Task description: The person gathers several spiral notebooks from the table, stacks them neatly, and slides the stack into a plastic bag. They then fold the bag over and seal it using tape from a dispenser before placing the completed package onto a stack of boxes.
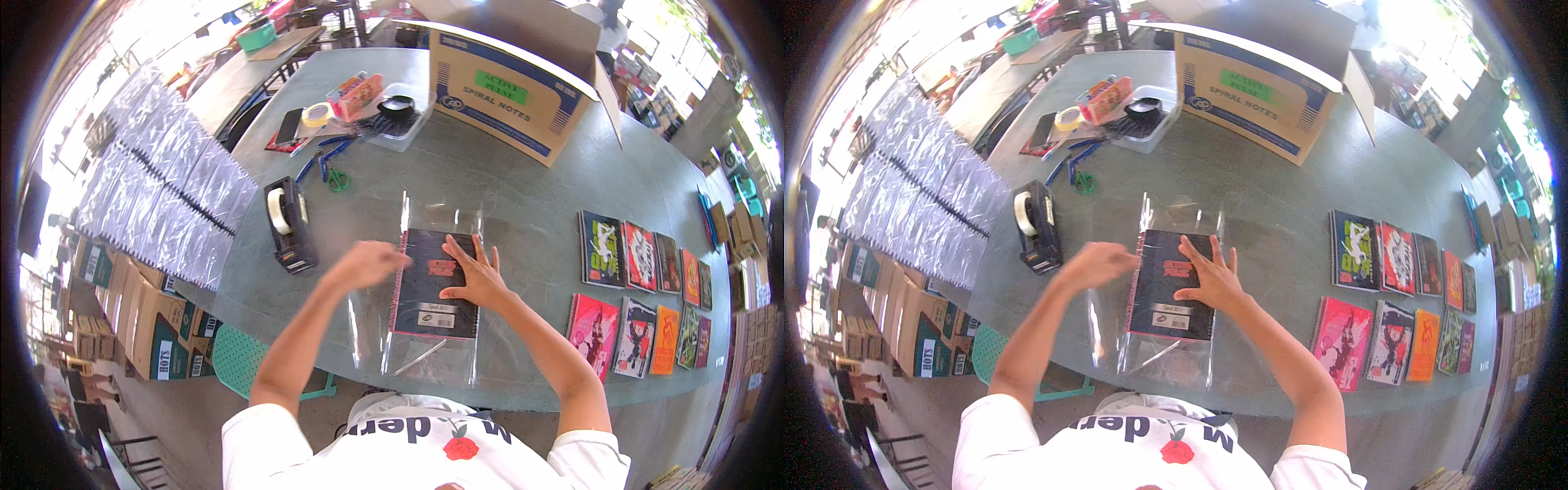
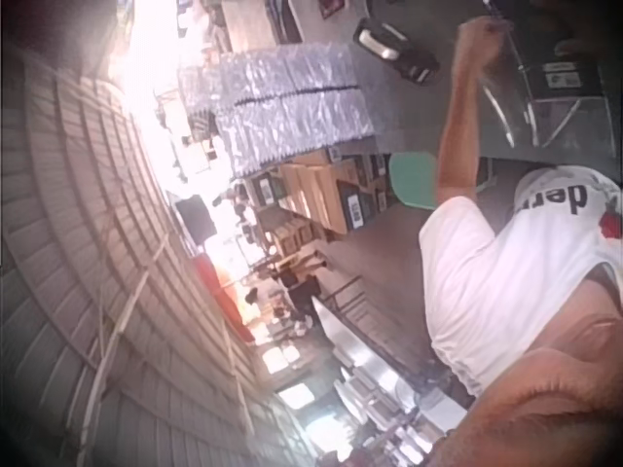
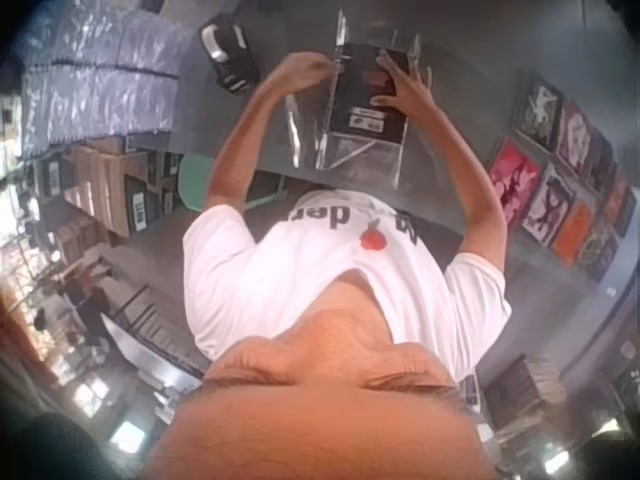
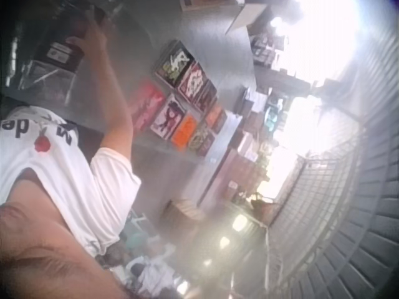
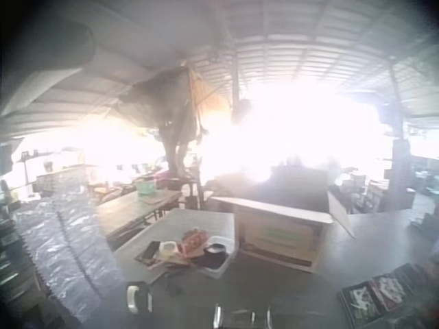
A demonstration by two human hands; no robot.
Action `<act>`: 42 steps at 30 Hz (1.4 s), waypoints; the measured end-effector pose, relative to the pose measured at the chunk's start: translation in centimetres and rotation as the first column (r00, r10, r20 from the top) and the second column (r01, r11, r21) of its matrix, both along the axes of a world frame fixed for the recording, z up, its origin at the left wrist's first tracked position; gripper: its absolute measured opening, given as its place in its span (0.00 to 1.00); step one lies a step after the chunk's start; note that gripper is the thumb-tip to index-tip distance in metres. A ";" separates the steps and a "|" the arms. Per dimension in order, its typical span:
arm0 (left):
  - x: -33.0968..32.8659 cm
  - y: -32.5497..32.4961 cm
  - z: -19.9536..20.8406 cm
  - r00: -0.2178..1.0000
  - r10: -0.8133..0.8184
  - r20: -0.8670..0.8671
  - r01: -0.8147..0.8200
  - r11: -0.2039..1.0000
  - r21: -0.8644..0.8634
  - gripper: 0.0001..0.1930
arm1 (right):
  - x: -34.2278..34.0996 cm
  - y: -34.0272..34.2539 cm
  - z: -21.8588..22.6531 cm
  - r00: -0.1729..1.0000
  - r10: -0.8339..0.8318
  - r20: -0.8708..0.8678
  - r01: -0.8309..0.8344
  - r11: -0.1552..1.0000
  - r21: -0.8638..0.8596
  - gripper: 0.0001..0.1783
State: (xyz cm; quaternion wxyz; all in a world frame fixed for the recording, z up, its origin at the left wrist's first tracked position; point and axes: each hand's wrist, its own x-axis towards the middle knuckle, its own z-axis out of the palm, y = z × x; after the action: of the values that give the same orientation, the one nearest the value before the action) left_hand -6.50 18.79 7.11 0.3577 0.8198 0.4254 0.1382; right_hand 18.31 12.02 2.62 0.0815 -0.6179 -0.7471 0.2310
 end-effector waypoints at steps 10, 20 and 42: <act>7.7 1.6 0.3 0.856 -0.005 -0.517 0.016 1.000 0.016 0.24 | 0.6 -0.3 -0.4 0.999 0.013 -0.048 -0.013 1.000 0.017 0.60; -6.5 18.1 -11.1 0.660 0.751 0.040 -0.673 0.566 0.477 0.28 | 0.4 -0.7 0.4 0.972 0.145 0.187 -0.149 0.989 0.003 0.39; -6.6 0.2 -10.3 0.884 0.468 0.023 -0.409 0.747 0.524 0.13 | 1.9 -1.3 -4.0 0.796 -0.274 -0.541 0.474 0.837 0.273 0.38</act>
State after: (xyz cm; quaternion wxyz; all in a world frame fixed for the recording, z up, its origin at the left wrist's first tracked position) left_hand -13.05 18.98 -3.14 0.0590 0.7680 0.5722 0.2816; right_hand 20.24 10.74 -1.38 0.4319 -0.6492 -0.5933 0.2002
